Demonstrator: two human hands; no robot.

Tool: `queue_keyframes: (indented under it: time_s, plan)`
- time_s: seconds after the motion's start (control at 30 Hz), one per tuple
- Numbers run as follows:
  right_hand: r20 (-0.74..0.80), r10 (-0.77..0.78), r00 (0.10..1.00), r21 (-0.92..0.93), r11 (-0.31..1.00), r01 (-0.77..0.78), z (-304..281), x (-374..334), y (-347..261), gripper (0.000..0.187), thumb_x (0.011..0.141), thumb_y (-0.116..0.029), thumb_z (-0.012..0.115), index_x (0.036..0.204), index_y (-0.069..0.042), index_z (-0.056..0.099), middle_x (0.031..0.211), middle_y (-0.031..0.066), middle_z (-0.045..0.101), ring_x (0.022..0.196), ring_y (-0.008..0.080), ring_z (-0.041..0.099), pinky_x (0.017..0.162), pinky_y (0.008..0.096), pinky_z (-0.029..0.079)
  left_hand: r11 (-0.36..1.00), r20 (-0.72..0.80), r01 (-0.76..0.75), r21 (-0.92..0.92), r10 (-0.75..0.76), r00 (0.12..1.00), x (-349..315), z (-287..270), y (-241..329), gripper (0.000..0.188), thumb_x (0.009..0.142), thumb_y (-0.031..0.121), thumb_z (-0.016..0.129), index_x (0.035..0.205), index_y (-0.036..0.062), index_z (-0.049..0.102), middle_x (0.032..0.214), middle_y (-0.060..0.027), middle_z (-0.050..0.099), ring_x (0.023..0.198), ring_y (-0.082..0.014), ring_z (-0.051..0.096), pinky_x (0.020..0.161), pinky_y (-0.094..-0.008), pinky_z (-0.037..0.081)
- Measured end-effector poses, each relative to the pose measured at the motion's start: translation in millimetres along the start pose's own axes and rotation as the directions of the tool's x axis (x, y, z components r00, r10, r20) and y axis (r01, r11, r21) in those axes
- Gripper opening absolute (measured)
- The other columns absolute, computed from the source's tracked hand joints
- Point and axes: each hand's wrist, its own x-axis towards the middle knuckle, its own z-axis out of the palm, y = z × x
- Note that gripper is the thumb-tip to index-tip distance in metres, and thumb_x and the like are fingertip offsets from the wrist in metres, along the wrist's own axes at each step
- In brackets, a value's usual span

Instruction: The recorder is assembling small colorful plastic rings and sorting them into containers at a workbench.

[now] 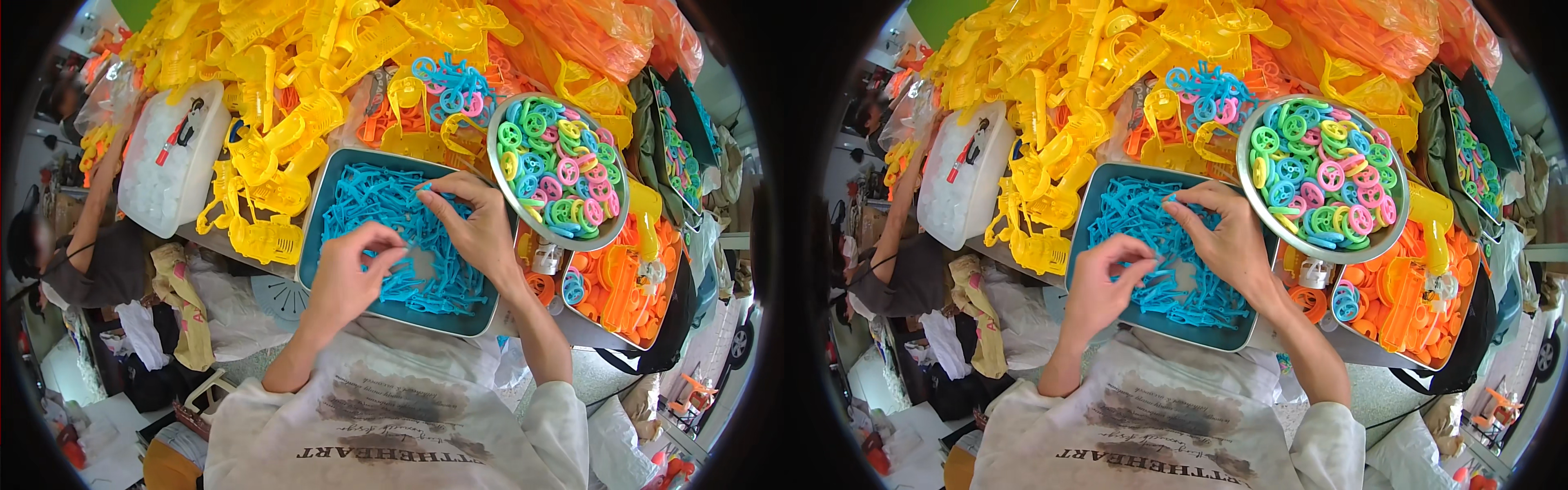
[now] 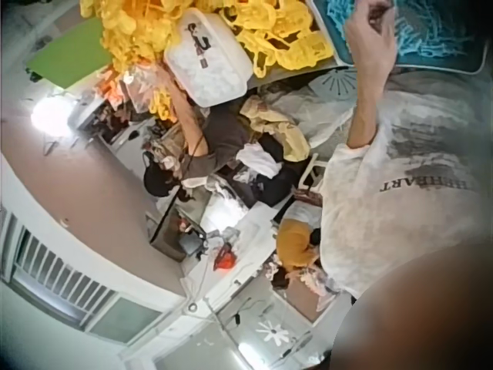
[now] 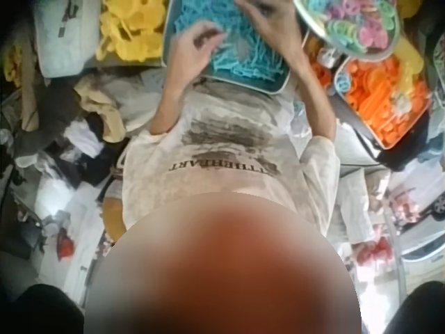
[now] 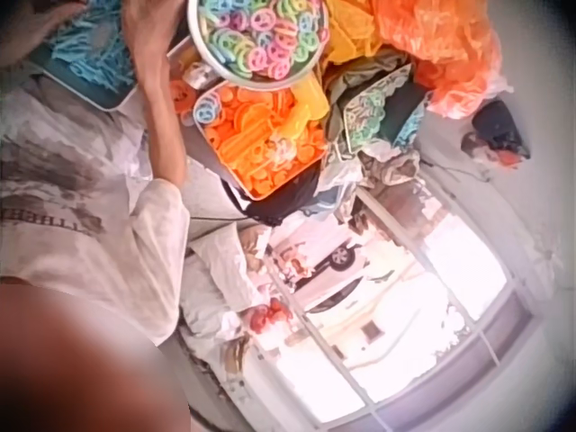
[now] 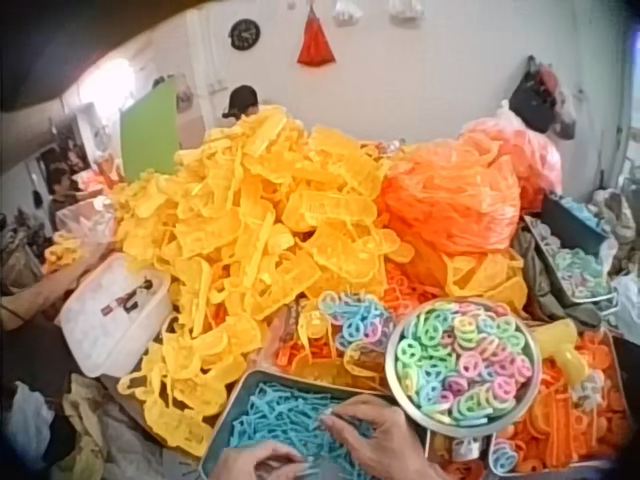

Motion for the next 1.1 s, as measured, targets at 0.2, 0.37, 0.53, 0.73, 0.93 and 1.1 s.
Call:
queue_keyframes:
  time_s: [0.2,0.37,0.53,0.73,0.93,1.1]
  plan:
    - [0.090,-0.037,0.995,-0.073,0.996,0.043,3,-2,-7,0.014,0.083,-0.004,0.073,0.096,0.001,0.073,0.090,0.0120,0.067,0.082,0.0199,0.065,0.073,0.0294,0.051,0.896,-0.182,-0.199,-0.396,0.136,0.974,17,-19,11,0.012,0.092,0.002,0.064,0.103,-0.0005,0.061,0.096,-0.0059,0.064,0.089,-0.0112,0.063,0.069,-0.0246,0.053]
    - [0.127,-0.095,0.987,-0.080,0.991,0.106,4,-2,-9,0.015,0.082,-0.003,0.074,0.096,0.001,0.073,0.089,0.0131,0.067,0.081,0.0228,0.066,0.071,0.0313,0.051,0.791,-0.262,-0.265,-0.551,0.137,0.955,31,-9,-4,0.018,0.089,0.001,0.067,0.107,-0.0008,0.064,0.096,-0.0050,0.063,0.083,-0.0109,0.062,0.070,-0.0239,0.052]
    - [0.226,-0.038,0.973,-0.069,0.996,0.055,3,-3,-12,0.015,0.082,-0.004,0.074,0.096,0.000,0.073,0.088,0.0131,0.067,0.079,0.0239,0.065,0.069,0.0322,0.050,0.883,-0.339,-0.469,0.026,0.449,0.827,35,1,-21,0.012,0.087,-0.005,0.066,0.099,-0.0023,0.069,0.094,-0.0081,0.061,0.081,-0.0152,0.066,0.069,-0.0254,0.056]
    - [0.255,0.005,0.967,-0.058,0.998,0.010,0,-2,-10,0.015,0.082,-0.006,0.074,0.097,-0.001,0.073,0.087,0.0124,0.067,0.077,0.0226,0.063,0.069,0.0321,0.049,0.858,-0.346,-0.504,0.098,0.504,0.791,31,0,-7,0.025,0.079,-0.010,0.067,0.101,0.0021,0.072,0.087,-0.0099,0.066,0.079,-0.0208,0.069,0.062,-0.0294,0.054]
    - [0.204,-0.007,0.979,-0.067,0.997,0.022,2,-2,-10,0.014,0.082,-0.005,0.075,0.095,0.000,0.073,0.085,0.0121,0.068,0.077,0.0229,0.064,0.069,0.0318,0.049,0.799,-0.317,-0.475,0.369,0.589,0.744,22,1,-6,0.026,0.082,-0.008,0.066,0.104,0.0041,0.073,0.088,-0.0088,0.063,0.074,-0.0202,0.068,0.062,-0.0278,0.055]
    - [0.223,0.033,0.974,-0.129,0.992,-0.004,2,-4,-11,0.016,0.081,-0.005,0.075,0.096,0.000,0.073,0.085,0.0117,0.068,0.076,0.0224,0.064,0.063,0.0323,0.047,0.721,-0.245,-0.453,0.524,0.638,0.730,16,-2,-1,0.031,0.079,-0.007,0.069,0.107,0.0055,0.072,0.089,-0.0079,0.061,0.073,-0.0215,0.066,0.058,-0.0291,0.053]
